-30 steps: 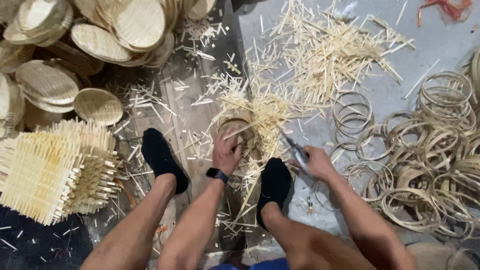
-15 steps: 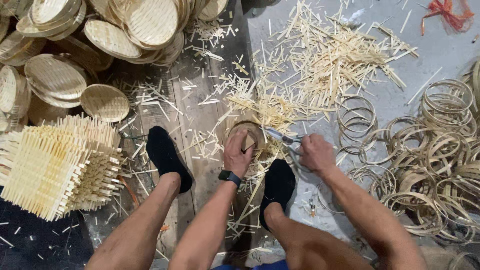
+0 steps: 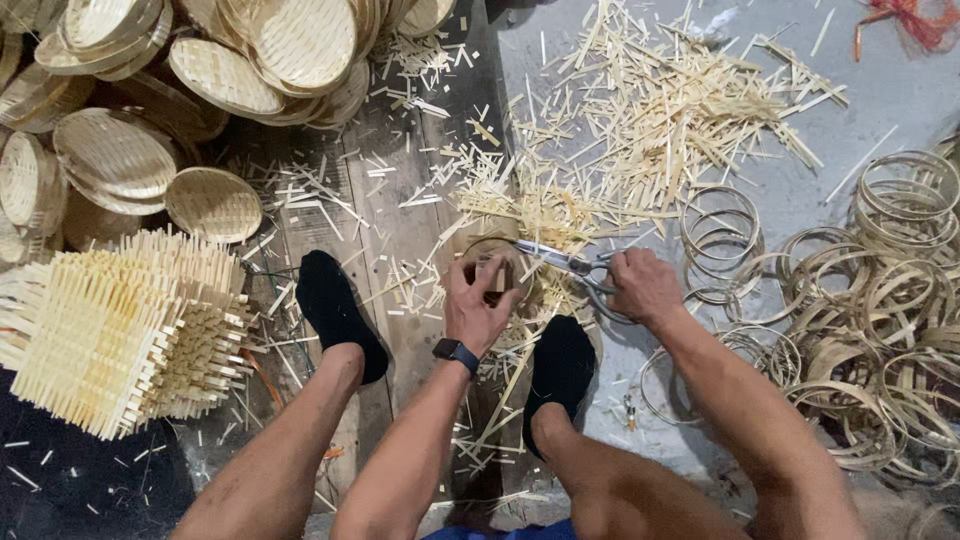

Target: The person sits on the floor and weaves small, round bamboo baskets. They place a bamboo ring onto a square woven base, tuck the loose ends of the base into the ring, and use shears to trim the excess material flush with the ring. The finished baskets are stacked in a pile to the left.

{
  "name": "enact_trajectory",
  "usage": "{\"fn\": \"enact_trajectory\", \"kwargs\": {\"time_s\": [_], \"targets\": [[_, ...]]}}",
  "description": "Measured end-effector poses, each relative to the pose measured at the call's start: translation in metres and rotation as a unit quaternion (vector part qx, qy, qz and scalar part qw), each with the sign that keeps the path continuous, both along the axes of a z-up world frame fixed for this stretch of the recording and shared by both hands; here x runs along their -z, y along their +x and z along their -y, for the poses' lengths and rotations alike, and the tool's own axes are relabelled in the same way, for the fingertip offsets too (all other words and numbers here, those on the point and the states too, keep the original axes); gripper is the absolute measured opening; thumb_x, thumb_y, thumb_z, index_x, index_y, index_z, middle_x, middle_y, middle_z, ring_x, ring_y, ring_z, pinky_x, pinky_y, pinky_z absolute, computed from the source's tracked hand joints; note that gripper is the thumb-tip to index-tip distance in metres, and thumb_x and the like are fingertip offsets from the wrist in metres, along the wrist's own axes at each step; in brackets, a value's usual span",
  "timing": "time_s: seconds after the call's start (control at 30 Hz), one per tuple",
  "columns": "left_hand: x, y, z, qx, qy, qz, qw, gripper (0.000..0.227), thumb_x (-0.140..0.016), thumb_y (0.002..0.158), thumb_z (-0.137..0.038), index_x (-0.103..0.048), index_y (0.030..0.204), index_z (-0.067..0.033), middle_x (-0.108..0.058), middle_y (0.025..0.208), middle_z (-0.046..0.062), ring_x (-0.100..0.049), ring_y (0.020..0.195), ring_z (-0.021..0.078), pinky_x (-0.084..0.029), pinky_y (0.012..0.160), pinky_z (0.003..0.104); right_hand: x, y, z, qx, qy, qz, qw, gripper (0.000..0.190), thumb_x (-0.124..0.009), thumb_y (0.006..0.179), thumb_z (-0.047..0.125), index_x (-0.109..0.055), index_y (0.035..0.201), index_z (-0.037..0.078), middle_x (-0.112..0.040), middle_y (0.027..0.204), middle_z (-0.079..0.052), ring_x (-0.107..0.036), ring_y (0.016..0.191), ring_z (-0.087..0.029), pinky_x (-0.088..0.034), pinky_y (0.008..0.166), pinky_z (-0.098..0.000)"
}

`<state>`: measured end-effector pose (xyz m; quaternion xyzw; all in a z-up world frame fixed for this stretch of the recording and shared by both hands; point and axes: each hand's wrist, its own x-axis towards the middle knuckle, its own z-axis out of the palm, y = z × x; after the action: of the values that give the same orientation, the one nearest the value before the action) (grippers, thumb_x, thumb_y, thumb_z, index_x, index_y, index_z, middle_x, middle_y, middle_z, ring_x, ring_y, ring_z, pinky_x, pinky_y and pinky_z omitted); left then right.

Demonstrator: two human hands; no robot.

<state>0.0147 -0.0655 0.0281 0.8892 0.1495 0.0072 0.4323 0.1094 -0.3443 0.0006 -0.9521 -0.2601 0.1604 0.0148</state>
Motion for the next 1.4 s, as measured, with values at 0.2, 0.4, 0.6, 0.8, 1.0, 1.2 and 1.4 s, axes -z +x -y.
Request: {"fn": "enact_trajectory", "kwargs": {"time_s": [0.2, 0.4, 0.6, 0.8, 1.0, 1.2, 1.4], "targets": [[0.008, 0.002, 0.011, 0.034, 0.051, 0.098, 0.993, 0.061, -0.08, 0.077, -0.008, -0.064, 0.134, -0.0184, -0.056, 0.141, 0.02, -0.055, 0.129, 0.0399, -0.046, 0.108, 0.052, -0.022, 0.001, -0.03, 0.004, 0.05, 0.046, 0.998, 0.051, -0.072, 0.074, 0.046, -0.064, 0.091, -0.001, -0.061, 0.085, -0.019, -0.062, 0.08, -0.033, -0.053, 0.072, -0.0468], [0.012, 0.003, 0.012, -0.017, -0.013, -0.005, 1.0, 0.064, -0.074, 0.081, -0.004, -0.053, 0.142, -0.0075, -0.062, 0.129, 0.02, -0.056, 0.124, 0.0392, -0.046, 0.108, 0.049, 0.006, 0.003, -0.008, 0.008, 0.005, -0.011, 1.0, 0.035, -0.069, 0.082, 0.032, -0.063, 0.1, 0.003, -0.06, 0.092, -0.015, -0.061, 0.089, -0.031, -0.05, 0.077, -0.0442], [0.006, 0.004, 0.001, 0.045, -0.027, 0.055, 0.997, 0.061, -0.076, 0.073, 0.001, -0.06, 0.131, -0.0074, -0.064, 0.131, 0.016, -0.056, 0.128, 0.038, -0.045, 0.111, 0.046, -0.012, 0.008, -0.023, -0.02, 0.064, 0.057, 0.996, 0.047, -0.073, 0.073, 0.044, -0.063, 0.087, 0.0, -0.061, 0.083, -0.018, -0.062, 0.081, -0.033, -0.053, 0.073, -0.046], [0.005, 0.006, -0.003, 0.081, 0.039, 0.036, 0.995, 0.065, -0.069, 0.071, 0.006, -0.063, 0.133, -0.0119, -0.061, 0.131, 0.019, -0.056, 0.127, 0.0404, -0.047, 0.111, 0.046, -0.004, 0.011, -0.013, -0.015, 0.001, 0.009, 1.0, 0.035, -0.068, 0.085, 0.037, -0.065, 0.094, 0.004, -0.063, 0.087, -0.015, -0.064, 0.085, -0.031, -0.053, 0.072, -0.0455], [-0.009, 0.006, 0.012, 0.068, 0.054, 0.055, 0.995, 0.057, -0.079, 0.079, -0.01, -0.063, 0.133, -0.0183, -0.056, 0.128, 0.027, -0.055, 0.116, 0.0452, -0.046, 0.1, 0.051, -0.027, 0.011, -0.018, -0.026, 0.077, 0.046, 0.996, 0.047, -0.071, 0.077, 0.043, -0.064, 0.09, -0.002, -0.062, 0.085, -0.019, -0.063, 0.083, -0.034, -0.053, 0.074, -0.0455], [-0.007, 0.006, 0.011, 0.086, 0.046, 0.044, 0.994, 0.064, -0.072, 0.079, -0.001, -0.056, 0.14, -0.01, -0.056, 0.132, 0.028, -0.054, 0.122, 0.0456, -0.044, 0.105, 0.051, -0.007, 0.012, -0.022, -0.016, -0.013, -0.016, 1.0, 0.042, -0.069, 0.079, 0.039, -0.063, 0.094, 0.0, -0.06, 0.087, -0.017, -0.061, 0.084, -0.031, -0.052, 0.075, -0.0442], [0.008, -0.001, 0.01, 0.081, -0.007, 0.043, 0.996, 0.058, -0.074, 0.083, 0.001, -0.053, 0.137, -0.0057, -0.061, 0.133, 0.021, -0.057, 0.129, 0.0404, -0.045, 0.113, 0.047, -0.001, 0.007, -0.002, -0.012, 0.017, -0.003, 1.0, 0.037, -0.065, 0.087, 0.04, -0.064, 0.095, 0.004, -0.06, 0.088, -0.015, -0.061, 0.086, -0.03, -0.052, 0.076, -0.0443]]}}
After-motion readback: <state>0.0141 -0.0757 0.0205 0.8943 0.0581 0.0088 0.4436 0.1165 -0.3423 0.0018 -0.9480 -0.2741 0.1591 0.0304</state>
